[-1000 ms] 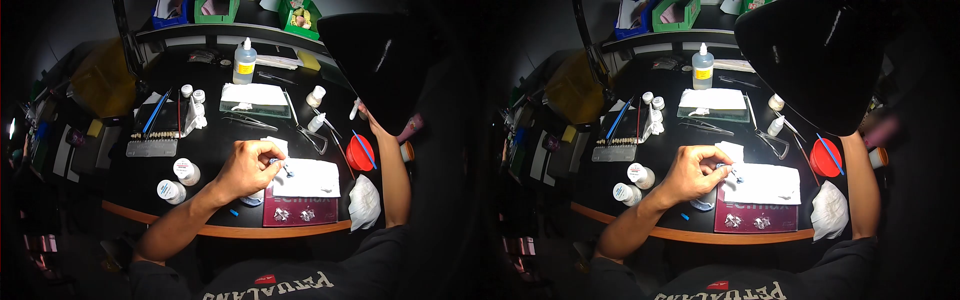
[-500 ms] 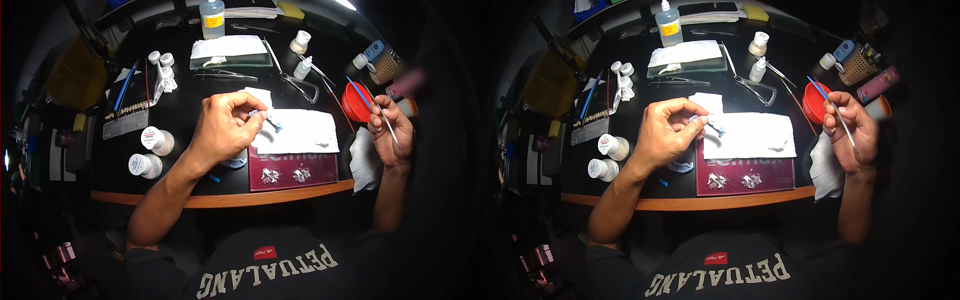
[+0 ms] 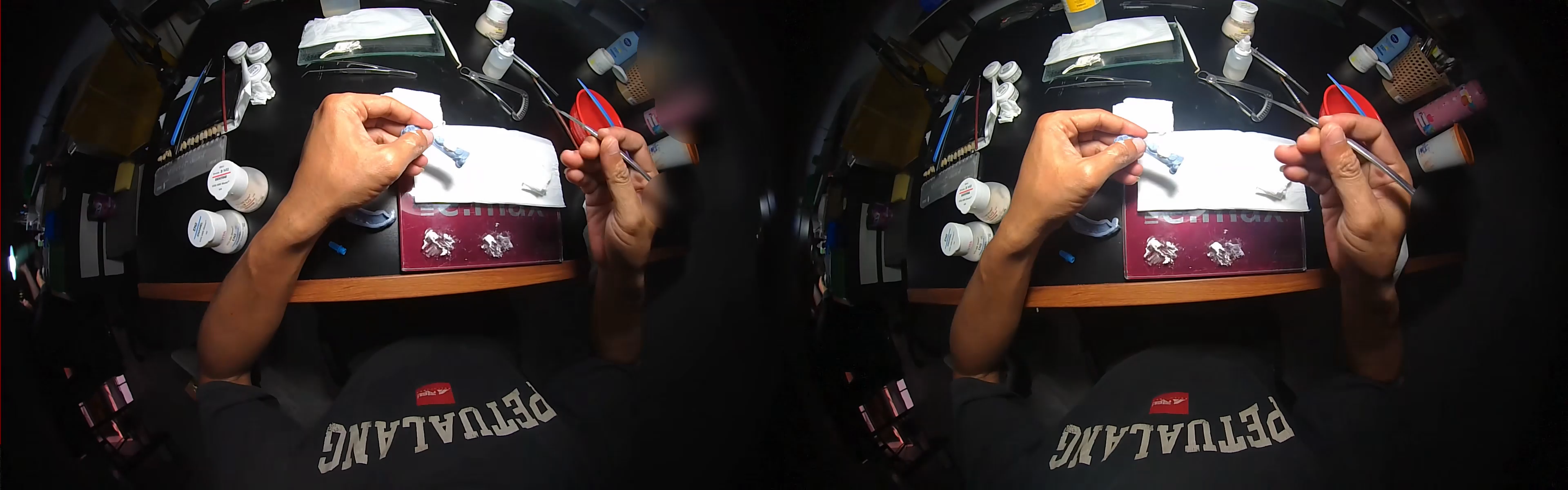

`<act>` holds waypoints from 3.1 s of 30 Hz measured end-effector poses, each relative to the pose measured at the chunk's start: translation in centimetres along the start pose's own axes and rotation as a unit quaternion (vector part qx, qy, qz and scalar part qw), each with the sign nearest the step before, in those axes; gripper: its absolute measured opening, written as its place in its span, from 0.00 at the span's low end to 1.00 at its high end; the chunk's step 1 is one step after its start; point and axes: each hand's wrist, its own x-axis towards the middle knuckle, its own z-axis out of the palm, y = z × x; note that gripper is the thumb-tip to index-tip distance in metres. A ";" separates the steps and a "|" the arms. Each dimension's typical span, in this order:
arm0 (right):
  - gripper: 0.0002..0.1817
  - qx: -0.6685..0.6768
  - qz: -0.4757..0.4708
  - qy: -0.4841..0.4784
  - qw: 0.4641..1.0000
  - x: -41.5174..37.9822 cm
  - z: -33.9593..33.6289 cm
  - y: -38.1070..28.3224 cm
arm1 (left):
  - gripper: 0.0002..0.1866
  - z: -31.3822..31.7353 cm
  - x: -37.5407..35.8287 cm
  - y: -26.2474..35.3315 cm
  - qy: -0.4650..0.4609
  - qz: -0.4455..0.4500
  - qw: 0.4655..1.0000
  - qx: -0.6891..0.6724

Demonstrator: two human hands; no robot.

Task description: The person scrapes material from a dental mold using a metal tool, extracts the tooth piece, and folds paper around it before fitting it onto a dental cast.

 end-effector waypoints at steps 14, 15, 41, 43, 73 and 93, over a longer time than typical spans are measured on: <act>0.12 -0.422 -0.294 -0.142 0.846 0.6 5.1 3.7 | 0.12 -0.2 -0.2 0.1 -0.042 -0.031 0.997 -0.054; 0.13 -0.418 -0.295 -0.151 0.846 0.6 5.0 3.7 | 0.12 -0.2 -0.2 0.1 -0.048 -0.035 0.997 -0.053; 0.08 -0.333 -0.226 -0.098 0.910 0.4 4.7 5.1 | 0.36 2.3 -0.8 -0.9 0.003 0.101 0.995 0.023; 0.08 -0.337 -0.233 -0.106 0.906 0.4 4.8 5.0 | 0.38 2.3 -0.8 -0.9 -0.004 0.091 0.996 0.005; 0.22 -0.176 -0.010 0.046 0.983 -1.9 4.3 2.6 | 0.30 1.1 -0.7 -0.3 0.014 0.200 0.956 0.213; 0.09 -0.534 -0.157 -0.226 0.800 11.8 8.0 7.5 | 0.31 -3.4 -0.3 1.0 0.125 0.133 0.960 0.212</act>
